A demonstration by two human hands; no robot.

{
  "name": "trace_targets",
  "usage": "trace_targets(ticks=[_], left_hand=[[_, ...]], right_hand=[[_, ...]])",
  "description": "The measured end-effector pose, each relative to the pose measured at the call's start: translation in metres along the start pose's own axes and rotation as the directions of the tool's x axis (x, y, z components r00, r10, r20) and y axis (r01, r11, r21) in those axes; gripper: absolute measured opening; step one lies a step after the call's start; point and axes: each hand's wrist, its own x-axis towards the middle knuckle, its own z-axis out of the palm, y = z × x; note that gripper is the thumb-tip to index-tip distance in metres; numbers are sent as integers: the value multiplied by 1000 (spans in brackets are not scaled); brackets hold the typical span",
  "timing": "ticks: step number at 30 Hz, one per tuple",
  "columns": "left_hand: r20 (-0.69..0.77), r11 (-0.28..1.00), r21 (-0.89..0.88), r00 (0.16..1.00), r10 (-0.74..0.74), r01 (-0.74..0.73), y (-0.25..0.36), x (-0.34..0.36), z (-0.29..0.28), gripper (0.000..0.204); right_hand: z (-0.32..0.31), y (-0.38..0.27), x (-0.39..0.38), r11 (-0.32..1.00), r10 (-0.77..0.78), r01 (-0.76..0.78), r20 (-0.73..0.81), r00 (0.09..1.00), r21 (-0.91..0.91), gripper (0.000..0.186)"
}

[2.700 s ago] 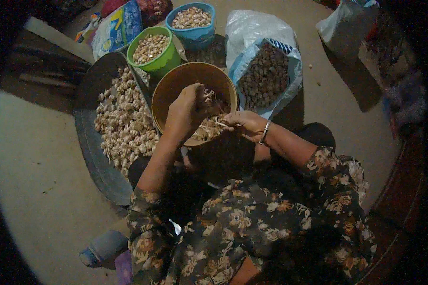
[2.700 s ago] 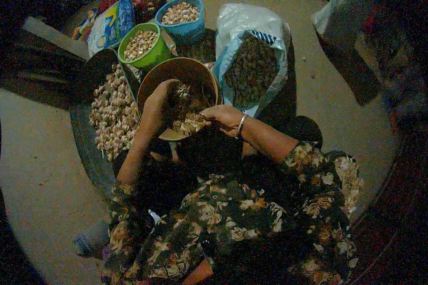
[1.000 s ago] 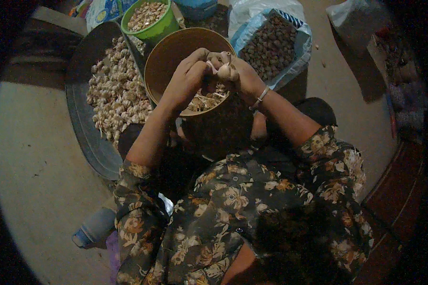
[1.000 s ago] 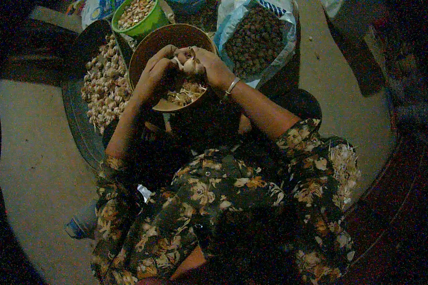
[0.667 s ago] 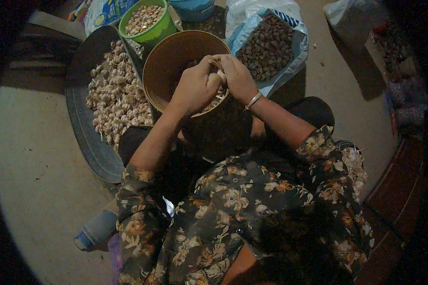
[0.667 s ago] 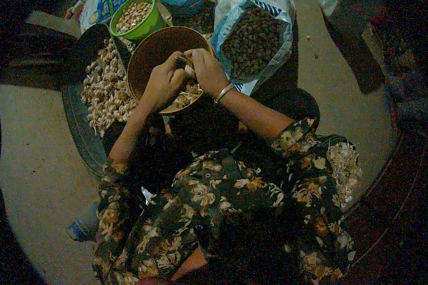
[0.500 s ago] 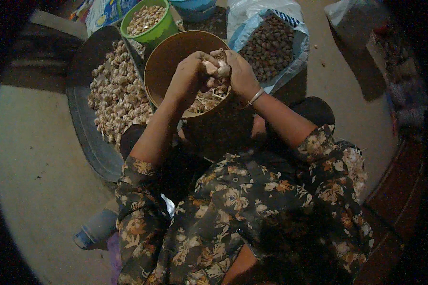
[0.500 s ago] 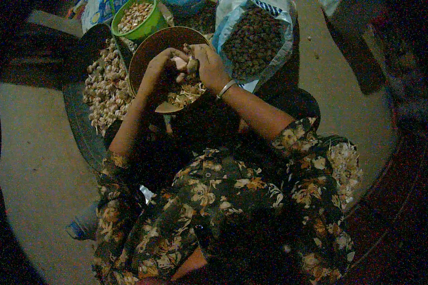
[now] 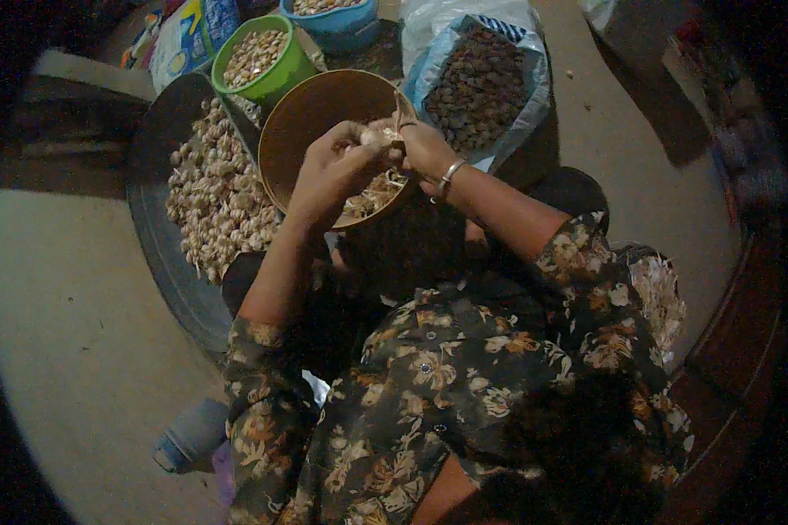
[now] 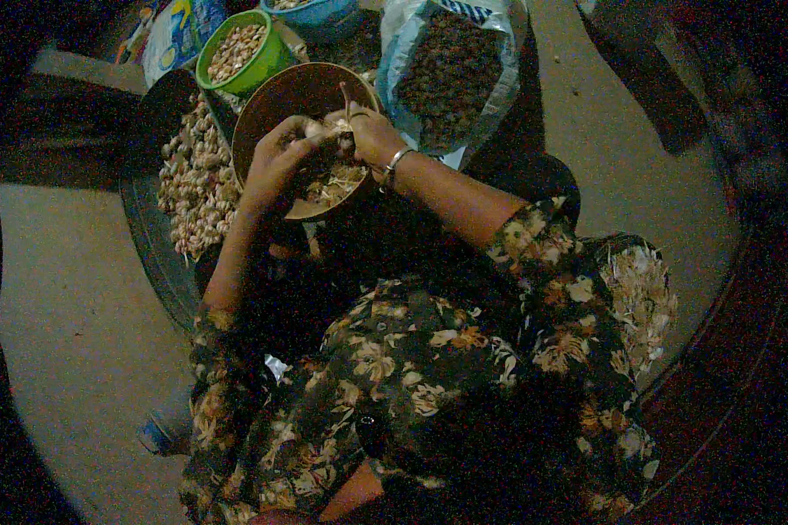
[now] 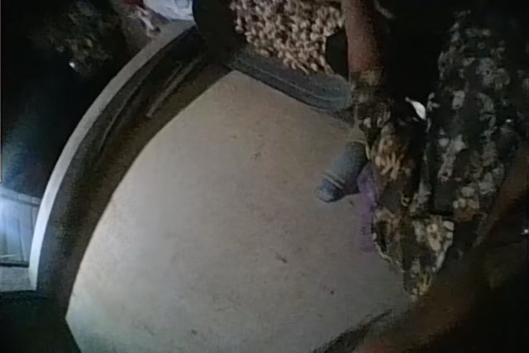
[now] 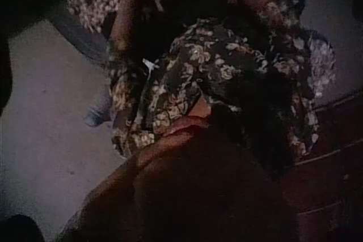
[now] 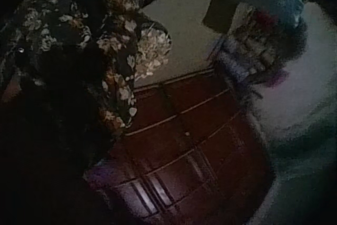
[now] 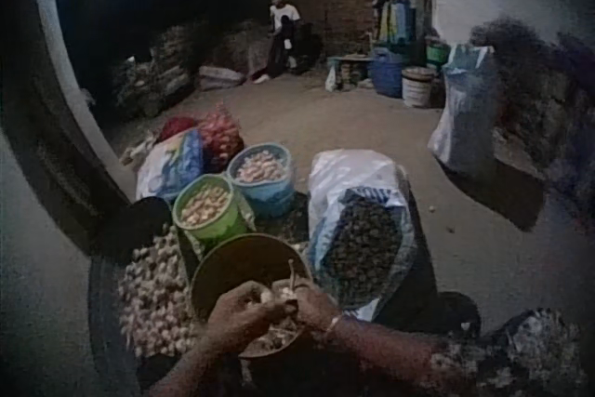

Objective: The person is peeling garlic cloves by hand. They pick up garlic bulbs from a tray, separate the cloves, and remove the outer skin, placing the peeled cloves into a bowl.

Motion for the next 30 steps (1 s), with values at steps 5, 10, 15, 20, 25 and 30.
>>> trace_targets(ticks=[5,10,15,20,25,30], left_hand=[[134,975,159,976,-174,152,12,-22,-17,18],[336,866,416,932,138,-278,31,8,27,31],[226,656,679,944,240,-329,6,144,67,52],[361,732,433,846,393,-525,28,109,3,31],[-184,883,469,975,124,-23,-11,30,-158,28],[-744,887,231,660,-102,399,-120,-48,-309,35]], right_hand=[[9,10,-4,986,119,-138,175,977,97,100],[11,111,67,846,-316,368,193,929,-385,66],[24,85,23,702,-396,518,337,854,-488,59],[30,60,1,615,-444,515,278,852,-597,48],[45,35,-22,519,-458,537,314,832,-665,44],[35,37,-5,313,-541,621,402,738,-718,43]])
